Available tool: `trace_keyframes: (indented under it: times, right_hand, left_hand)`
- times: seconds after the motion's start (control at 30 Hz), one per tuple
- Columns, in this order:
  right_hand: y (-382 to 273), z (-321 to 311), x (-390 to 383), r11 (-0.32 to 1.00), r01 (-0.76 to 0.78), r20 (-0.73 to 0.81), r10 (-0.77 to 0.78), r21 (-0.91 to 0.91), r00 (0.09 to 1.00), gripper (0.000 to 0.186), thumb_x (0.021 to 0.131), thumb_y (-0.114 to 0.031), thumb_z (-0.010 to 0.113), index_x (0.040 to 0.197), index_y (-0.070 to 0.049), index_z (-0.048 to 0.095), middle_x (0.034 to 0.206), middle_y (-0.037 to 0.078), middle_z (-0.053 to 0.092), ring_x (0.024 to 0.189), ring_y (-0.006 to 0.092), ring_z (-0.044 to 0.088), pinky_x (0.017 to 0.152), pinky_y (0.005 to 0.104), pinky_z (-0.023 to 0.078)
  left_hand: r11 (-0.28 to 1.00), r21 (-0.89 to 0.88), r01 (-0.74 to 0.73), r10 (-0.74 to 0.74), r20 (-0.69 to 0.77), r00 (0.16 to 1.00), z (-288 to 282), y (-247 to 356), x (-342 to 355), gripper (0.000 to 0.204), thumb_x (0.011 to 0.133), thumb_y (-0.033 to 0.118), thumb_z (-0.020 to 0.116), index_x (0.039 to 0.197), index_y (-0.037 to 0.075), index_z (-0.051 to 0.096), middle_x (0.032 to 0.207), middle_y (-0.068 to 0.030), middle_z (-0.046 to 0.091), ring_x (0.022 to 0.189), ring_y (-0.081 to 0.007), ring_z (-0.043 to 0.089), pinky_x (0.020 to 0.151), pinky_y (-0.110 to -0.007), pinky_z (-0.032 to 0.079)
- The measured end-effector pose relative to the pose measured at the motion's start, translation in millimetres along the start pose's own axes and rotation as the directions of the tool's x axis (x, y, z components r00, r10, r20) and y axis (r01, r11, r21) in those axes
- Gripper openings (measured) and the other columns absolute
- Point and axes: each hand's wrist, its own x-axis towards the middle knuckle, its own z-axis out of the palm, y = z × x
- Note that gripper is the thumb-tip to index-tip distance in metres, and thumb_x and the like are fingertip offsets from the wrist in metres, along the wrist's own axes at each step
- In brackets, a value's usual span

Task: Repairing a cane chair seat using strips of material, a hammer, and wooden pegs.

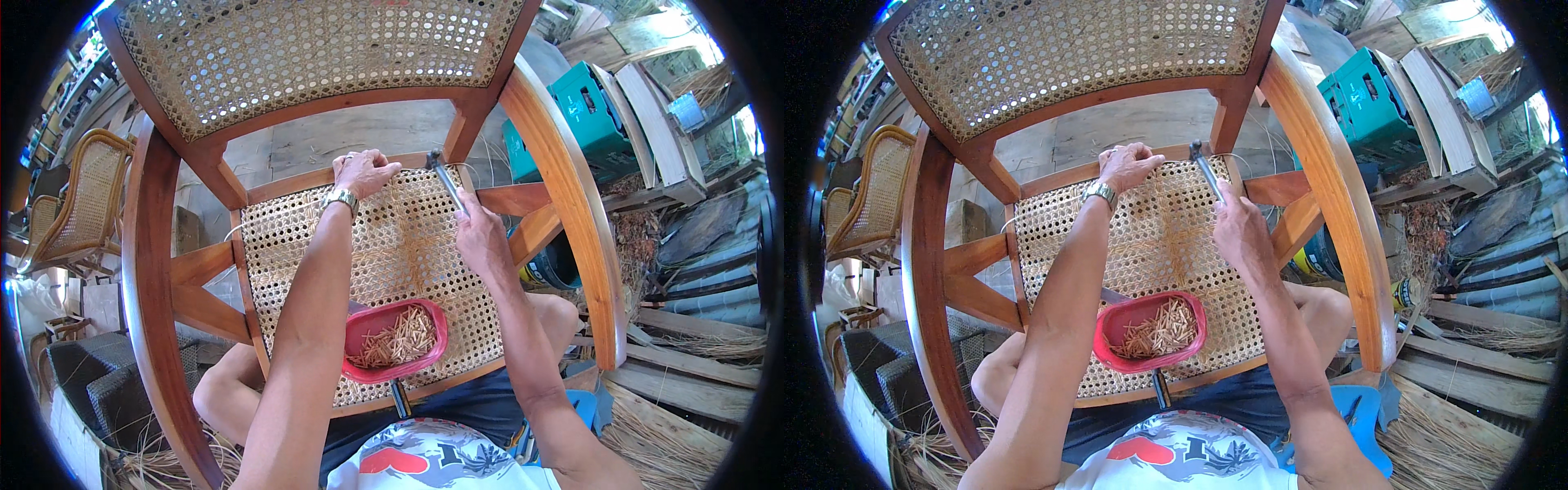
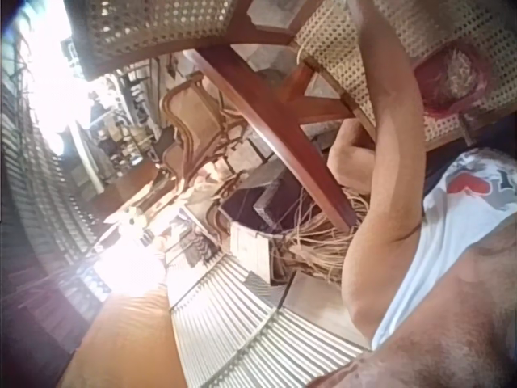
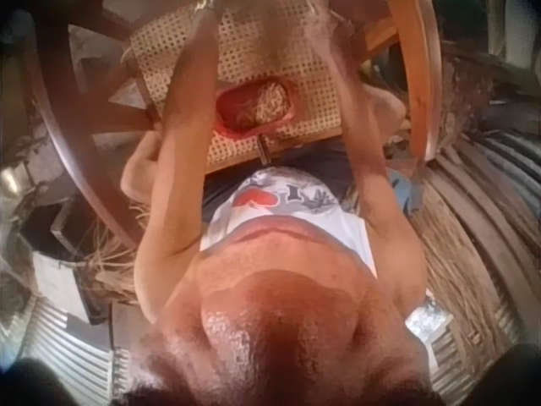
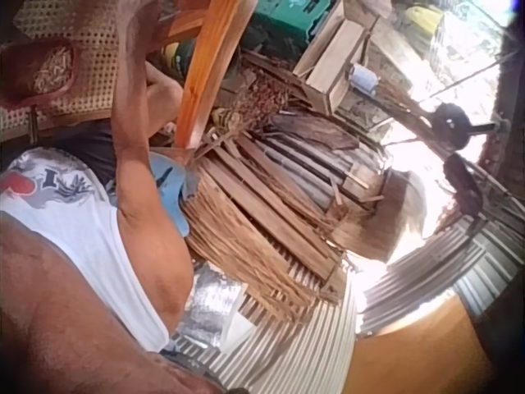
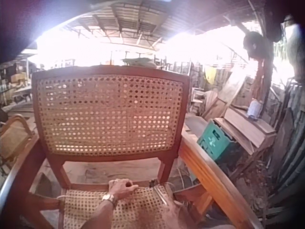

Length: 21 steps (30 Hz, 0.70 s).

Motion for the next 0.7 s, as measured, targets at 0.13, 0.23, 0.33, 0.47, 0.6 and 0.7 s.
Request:
trace_keyframes:
  times: [0.13, 0.23, 0.33, 0.47, 0.6, 0.7]
  right_hand:
    - [23, 5, 1, 0.996, 0.024, -0.038, -0.02, 0.09, 0.999, 0.038, 0.101, -0.018, 0.056, 0.138, -0.007, 0.056, 0.1, 0.028, 0.07, 0.096, 0.0455, 0.069, 0.079, 0.0521, 0.054]
    - [18, 3, -18, 0.963, -0.204, 0.056, 0.197, 0.175, 0.979, 0.033, 0.1, -0.018, 0.059, 0.13, -0.005, 0.058, 0.09, 0.024, 0.07, 0.085, 0.0406, 0.071, 0.074, 0.0472, 0.054]
    - [28, -7, -68, 0.855, -0.365, 0.239, 0.293, 0.367, 0.926, 0.032, 0.097, -0.019, 0.067, 0.124, -0.003, 0.056, 0.08, 0.017, 0.065, 0.071, 0.0276, 0.067, 0.067, 0.0383, 0.051]
    - [42, -20, -127, 0.908, -0.298, 0.253, 0.226, 0.295, 0.941, 0.033, 0.096, -0.021, 0.07, 0.121, -0.003, 0.057, 0.076, 0.015, 0.063, 0.065, 0.0239, 0.063, 0.063, 0.0354, 0.05]
    - [44, -29, -141, 0.917, -0.321, 0.249, 0.261, 0.238, 0.932, 0.03, 0.096, -0.021, 0.07, 0.117, -0.003, 0.058, 0.076, 0.017, 0.064, 0.066, 0.0296, 0.066, 0.064, 0.0398, 0.051]
    - [45, -23, -141, 0.937, -0.296, 0.259, 0.244, 0.187, 0.935, 0.029, 0.095, -0.024, 0.068, 0.114, -0.004, 0.058, 0.077, 0.022, 0.067, 0.077, 0.0429, 0.069, 0.069, 0.0505, 0.052]
  left_hand:
    - [1.0, -0.026, 0.008, -0.007, 0.034, 0.999, 1, 11, 4, 0.052, 0.084, 0.066, 0.062, 0.104, 0.02, 0.077, 0.104, -0.0035, 0.077, 0.111, -0.0221, 0.066, 0.107, -0.038, 0.031]
    - [0.998, -0.035, 0.053, -0.053, 0.006, 0.999, -2, 3, 7, 0.062, 0.084, 0.071, 0.061, 0.111, 0.018, 0.074, 0.108, -0.0037, 0.076, 0.115, -0.0222, 0.065, 0.109, -0.039, 0.03]
    - [0.99, -0.095, 0.108, -0.112, -0.037, 0.993, 0, 9, 13, 0.079, 0.084, 0.08, 0.057, 0.123, 0.013, 0.069, 0.121, -0.0074, 0.074, 0.126, -0.0247, 0.062, 0.114, -0.044, 0.026]
    - [0.962, -0.11, 0.249, -0.22, 0.229, 0.948, -9, 29, 35, 0.103, 0.076, 0.087, 0.058, 0.136, 0.004, 0.065, 0.144, -0.0191, 0.06, 0.138, -0.0397, 0.052, 0.123, -0.051, 0.023]
    - [0.959, 0.126, 0.255, -0.278, 0.229, 0.933, -22, 93, 19, 0.108, 0.066, 0.087, 0.067, 0.134, 0.004, 0.067, 0.145, -0.0193, 0.059, 0.138, -0.0403, 0.052, 0.119, -0.056, 0.032]
    - [0.94, 0.185, 0.287, -0.315, 0.148, 0.937, -5, 75, 28, 0.099, 0.065, 0.084, 0.073, 0.129, 0.007, 0.071, 0.141, -0.0154, 0.064, 0.134, -0.0353, 0.057, 0.117, -0.056, 0.03]
